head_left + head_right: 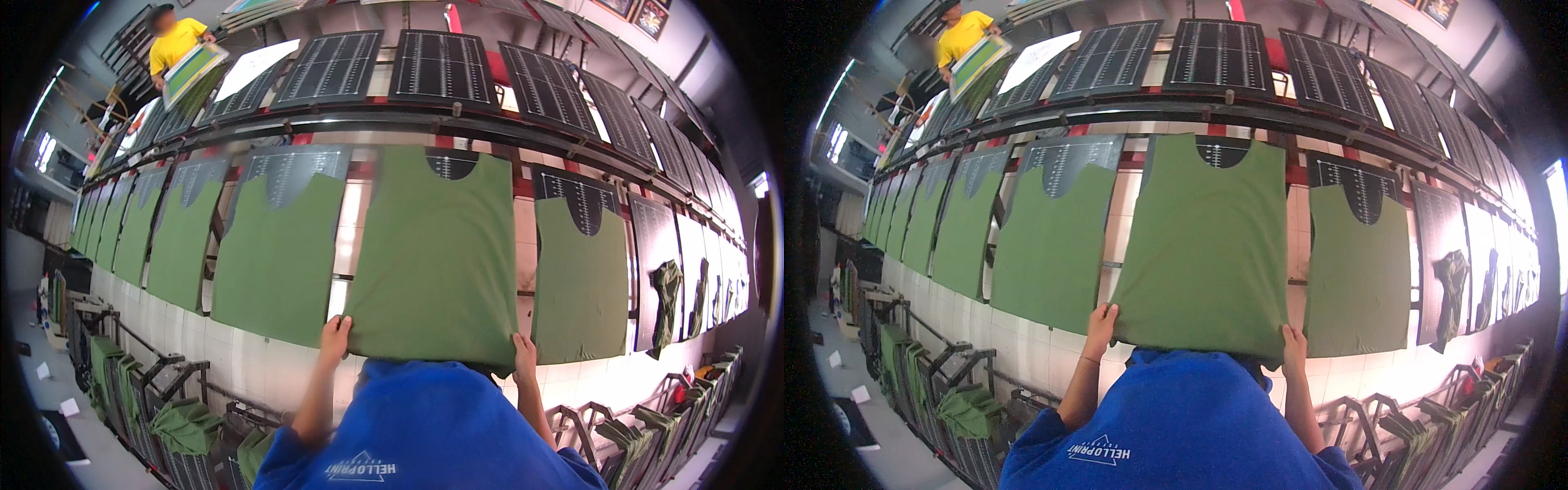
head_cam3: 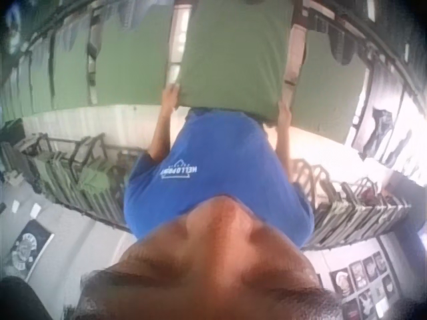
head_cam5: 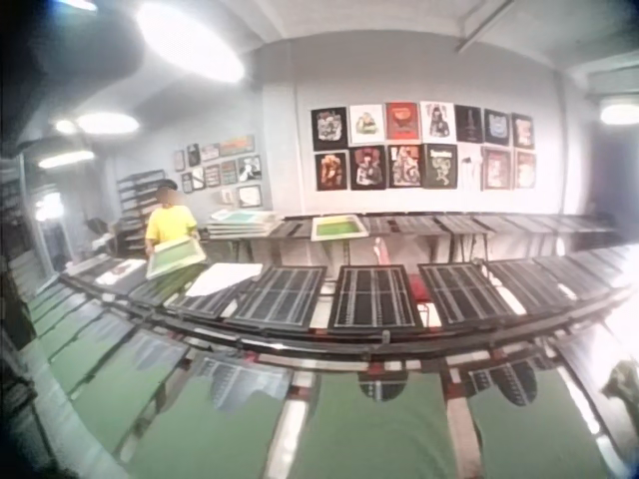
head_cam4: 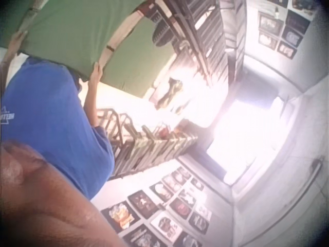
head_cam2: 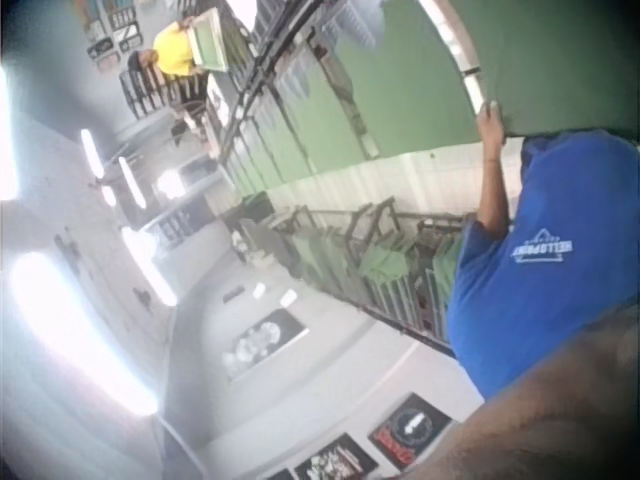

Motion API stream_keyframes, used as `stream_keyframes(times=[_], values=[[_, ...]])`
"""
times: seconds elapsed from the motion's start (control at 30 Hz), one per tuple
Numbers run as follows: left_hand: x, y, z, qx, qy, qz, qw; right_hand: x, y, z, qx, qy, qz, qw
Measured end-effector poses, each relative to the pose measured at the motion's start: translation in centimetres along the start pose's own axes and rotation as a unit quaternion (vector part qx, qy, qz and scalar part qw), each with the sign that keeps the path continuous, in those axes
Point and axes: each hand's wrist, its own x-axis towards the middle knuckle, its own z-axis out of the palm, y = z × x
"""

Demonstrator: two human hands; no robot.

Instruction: The person repeatedly picks up green t-shirts from a rack, unfolds them, and lays them flat on a black screen-printing board. They smooth the fabric with their hands to remove wrinkles and align the shirt within the board's frame before moving to the next shirt.

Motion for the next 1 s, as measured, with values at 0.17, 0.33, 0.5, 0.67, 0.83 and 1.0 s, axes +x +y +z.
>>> stream_keyframes(times=[0.17, 0.33, 0.5, 0.67, 0.83, 1.0], values=[[-0.8, -0.3, -0.7, 0.010, -0.042, -0.003, 0.999, 0.5, 1.1, -1.7, -0.050, -0.033, -0.017, 0.998], [-2.2, 0.0, -0.4, 0.004, -0.008, 0.016, 1.000, -0.1, 0.6, -1.5, -0.024, -0.037, -0.018, 0.999], [-2.4, -1.1, 0.2, 0.010, 0.039, 0.029, 0.999, 0.6, 1.2, -1.7, -0.077, -0.013, -0.028, 0.997], [-2.7, -2.2, -0.3, 0.059, 0.052, 0.027, 0.997, 0.9, 1.4, -2.5, -0.108, -0.017, -0.031, 0.993], [-3.3, -2.0, -0.5, 0.050, 0.042, 0.012, 0.998, 0.8, 1.6, -2.6, -0.077, -0.039, -0.029, 0.996], [-4.1, -1.7, -0.9, -0.008, -0.001, -0.021, 1.000, 0.9, 1.9, -3.6, -0.126, -0.057, -0.021, 0.990]])
